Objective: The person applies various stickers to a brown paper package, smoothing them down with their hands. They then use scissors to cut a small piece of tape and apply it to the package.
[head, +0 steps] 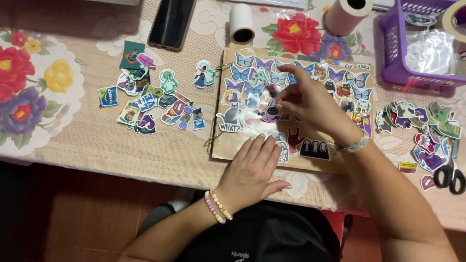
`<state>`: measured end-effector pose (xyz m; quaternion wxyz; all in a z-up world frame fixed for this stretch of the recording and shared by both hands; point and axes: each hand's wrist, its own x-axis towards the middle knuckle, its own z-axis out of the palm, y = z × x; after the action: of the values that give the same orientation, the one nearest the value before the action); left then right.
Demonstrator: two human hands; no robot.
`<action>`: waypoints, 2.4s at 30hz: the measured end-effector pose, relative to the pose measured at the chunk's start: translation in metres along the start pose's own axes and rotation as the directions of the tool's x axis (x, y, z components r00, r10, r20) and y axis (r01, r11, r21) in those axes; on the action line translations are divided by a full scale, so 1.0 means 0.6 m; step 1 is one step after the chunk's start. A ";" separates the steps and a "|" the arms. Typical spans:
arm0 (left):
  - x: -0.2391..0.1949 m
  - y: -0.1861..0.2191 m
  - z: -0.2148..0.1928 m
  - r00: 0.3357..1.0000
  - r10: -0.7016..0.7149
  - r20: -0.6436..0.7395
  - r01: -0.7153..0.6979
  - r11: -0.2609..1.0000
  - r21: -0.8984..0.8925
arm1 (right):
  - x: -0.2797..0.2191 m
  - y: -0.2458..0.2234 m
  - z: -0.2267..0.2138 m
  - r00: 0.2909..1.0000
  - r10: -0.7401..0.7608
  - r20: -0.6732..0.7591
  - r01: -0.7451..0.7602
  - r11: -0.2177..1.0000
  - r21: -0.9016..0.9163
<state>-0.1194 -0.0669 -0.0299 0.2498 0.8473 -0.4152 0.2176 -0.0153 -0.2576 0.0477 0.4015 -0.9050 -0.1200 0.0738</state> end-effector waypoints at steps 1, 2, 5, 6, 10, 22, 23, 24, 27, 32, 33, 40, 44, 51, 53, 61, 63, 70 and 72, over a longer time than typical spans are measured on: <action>-0.001 0.001 0.004 1.000 -0.007 0.019 0.007 1.000 0.010 | 0.001 0.000 0.001 1.000 -0.020 0.017 0.020 1.000 -0.010; -0.002 0.002 0.007 0.999 -0.015 0.040 0.014 1.000 0.023 | 0.003 0.001 0.003 0.999 -0.041 0.035 0.042 0.999 -0.019; -0.007 0.002 0.013 0.997 -0.038 0.065 0.036 0.999 0.022 | -0.003 -0.011 0.004 0.997 -0.056 0.053 0.058 0.997 -0.041; -0.006 0.003 0.011 0.997 -0.039 0.066 0.038 0.999 0.023 | -0.004 -0.016 0.003 0.997 -0.057 0.054 0.059 0.997 -0.040; 0.001 0.005 0.002 0.995 -0.072 0.069 0.069 0.997 0.036 | -0.007 -0.025 0.000 0.987 -0.023 0.156 0.035 0.996 -0.077; -0.002 0.008 0.014 0.977 -0.136 0.165 0.126 0.990 0.068 | -0.006 -0.001 0.020 0.993 -0.019 0.113 0.040 0.982 -0.184; -0.001 0.008 0.012 0.974 -0.143 0.175 0.133 0.989 0.065 | -0.005 -0.003 0.022 0.994 -0.019 0.107 0.040 0.980 -0.196; -0.001 0.008 0.013 0.974 -0.142 0.175 0.132 0.989 0.066 | -0.007 -0.002 0.024 0.994 -0.020 0.106 0.041 0.980 -0.196; 0.002 0.006 0.012 0.971 -0.144 0.192 0.134 0.989 0.064 | -0.010 -0.004 0.029 0.995 -0.013 0.096 0.037 0.967 -0.251; 0.025 -0.004 0.011 0.950 -0.176 0.258 0.173 0.984 0.032 | -0.036 -0.034 0.007 0.988 -0.096 -0.122 0.060 0.961 -0.268; 0.030 -0.010 0.007 0.951 -0.171 0.258 0.169 0.985 0.030 | -0.046 -0.033 -0.002 0.987 -0.094 -0.127 0.057 0.961 -0.269; 0.053 -0.032 -0.019 0.966 -0.141 0.215 0.177 0.971 -0.158 | -0.130 -0.011 -0.038 0.964 -0.030 -0.264 -0.003 0.992 -0.123; 0.069 -0.050 -0.023 0.960 -0.108 0.258 0.162 0.966 -0.200 | -0.165 -0.002 -0.031 0.974 0.019 -0.224 -0.044 0.993 -0.108; 0.094 -0.068 -0.048 0.928 -0.155 0.340 0.260 0.921 -0.291 | -0.191 0.026 -0.018 0.977 0.099 -0.190 -0.125 0.983 -0.131; 0.108 -0.072 -0.069 0.940 -0.119 0.321 0.244 0.891 -0.383 | -0.191 0.030 -0.017 0.977 0.110 -0.183 -0.133 0.984 -0.116; 0.126 -0.085 -0.015 0.895 0.047 0.444 0.131 0.923 -0.362 | -0.160 0.025 0.002 0.991 -0.001 -0.133 -0.032 0.969 -0.244; 0.134 -0.101 0.000 0.884 0.096 0.457 0.085 0.929 -0.361 | -0.148 0.030 0.012 0.991 -0.041 -0.124 0.003 0.958 -0.288; 0.139 -0.120 0.003 0.864 0.072 0.499 0.052 0.972 -0.230 | -0.138 0.015 0.013 0.981 0.038 -0.192 -0.069 0.985 -0.159; 0.139 -0.121 -0.016 0.872 0.043 0.487 0.077 0.972 -0.224 | -0.138 0.008 0.016 0.976 0.048 -0.212 -0.075 0.989 -0.125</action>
<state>-0.0156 -0.0720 0.0081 0.2378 0.8425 -0.4800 -0.0567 -0.0963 -0.2770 0.0408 0.3484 -0.9356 -0.0539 -0.0170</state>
